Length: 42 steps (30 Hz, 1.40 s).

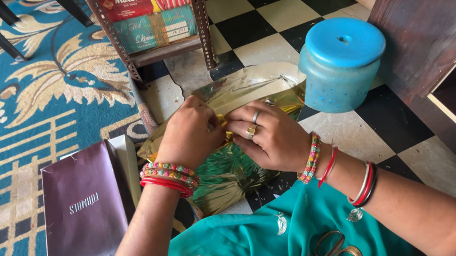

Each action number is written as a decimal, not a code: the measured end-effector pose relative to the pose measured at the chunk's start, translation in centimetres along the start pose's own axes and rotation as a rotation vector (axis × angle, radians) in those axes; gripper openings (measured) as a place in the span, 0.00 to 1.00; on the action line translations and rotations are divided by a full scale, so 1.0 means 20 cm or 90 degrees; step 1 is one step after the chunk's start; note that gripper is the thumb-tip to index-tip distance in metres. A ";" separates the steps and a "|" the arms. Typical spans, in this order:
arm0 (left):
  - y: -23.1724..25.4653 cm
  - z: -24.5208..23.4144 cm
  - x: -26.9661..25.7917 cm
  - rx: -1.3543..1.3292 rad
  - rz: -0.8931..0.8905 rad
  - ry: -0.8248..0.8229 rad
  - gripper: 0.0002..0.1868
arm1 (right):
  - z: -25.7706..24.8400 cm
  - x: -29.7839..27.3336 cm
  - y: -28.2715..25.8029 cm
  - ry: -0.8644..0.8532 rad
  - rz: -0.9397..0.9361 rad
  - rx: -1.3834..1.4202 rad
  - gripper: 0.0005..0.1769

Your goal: The person wraps a rectangular box with gold foil paper. They fold the edges, trim excess paper with scissors, and secure the folds with clear tape. The person works on the box on their lap while sitting on the floor.

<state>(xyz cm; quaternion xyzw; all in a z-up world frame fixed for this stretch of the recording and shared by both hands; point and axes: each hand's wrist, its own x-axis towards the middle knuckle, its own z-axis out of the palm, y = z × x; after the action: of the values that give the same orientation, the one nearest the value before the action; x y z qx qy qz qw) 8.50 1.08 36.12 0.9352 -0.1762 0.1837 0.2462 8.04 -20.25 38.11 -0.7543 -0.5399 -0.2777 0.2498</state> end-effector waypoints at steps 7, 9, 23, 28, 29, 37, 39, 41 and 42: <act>0.01 -0.02 0.00 -0.014 0.002 -0.006 0.12 | 0.05 -0.01 0.05 -0.018 0.015 -0.073 0.16; 0.02 -0.02 0.00 -0.023 -0.015 -0.017 0.11 | 0.05 -0.01 0.05 -0.018 0.021 -0.078 0.15; 0.07 -0.24 0.00 -0.183 -0.023 0.078 0.08 | 0.07 -0.02 0.08 0.001 0.050 -0.041 0.15; 0.25 -0.35 -0.09 -0.136 0.031 0.113 0.04 | 0.07 -0.02 0.08 0.004 0.091 0.008 0.13; 0.30 -0.36 -0.14 -0.142 0.043 0.114 0.04 | 0.08 -0.02 0.08 0.010 0.097 0.009 0.13; 0.44 -0.27 -0.42 -0.244 -0.038 0.005 0.04 | 0.07 -0.01 0.08 0.012 0.112 0.051 0.12; 0.38 -0.24 -0.40 -0.145 0.050 0.088 0.04 | 0.07 0.00 0.08 0.014 0.110 0.053 0.11; 0.33 -0.19 -0.39 -0.082 0.036 0.141 0.04 | 0.06 -0.01 0.08 0.010 0.104 0.046 0.10; 0.30 -0.18 -0.38 -0.050 0.028 0.168 0.05 | 0.06 -0.01 0.07 0.012 0.105 0.050 0.10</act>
<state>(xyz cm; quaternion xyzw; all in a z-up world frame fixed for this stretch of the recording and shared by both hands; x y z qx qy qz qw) -1.51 -0.25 38.17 0.8885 -0.1699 0.3032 0.2996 9.58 -20.00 36.99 -0.7831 -0.4841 -0.2421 0.3063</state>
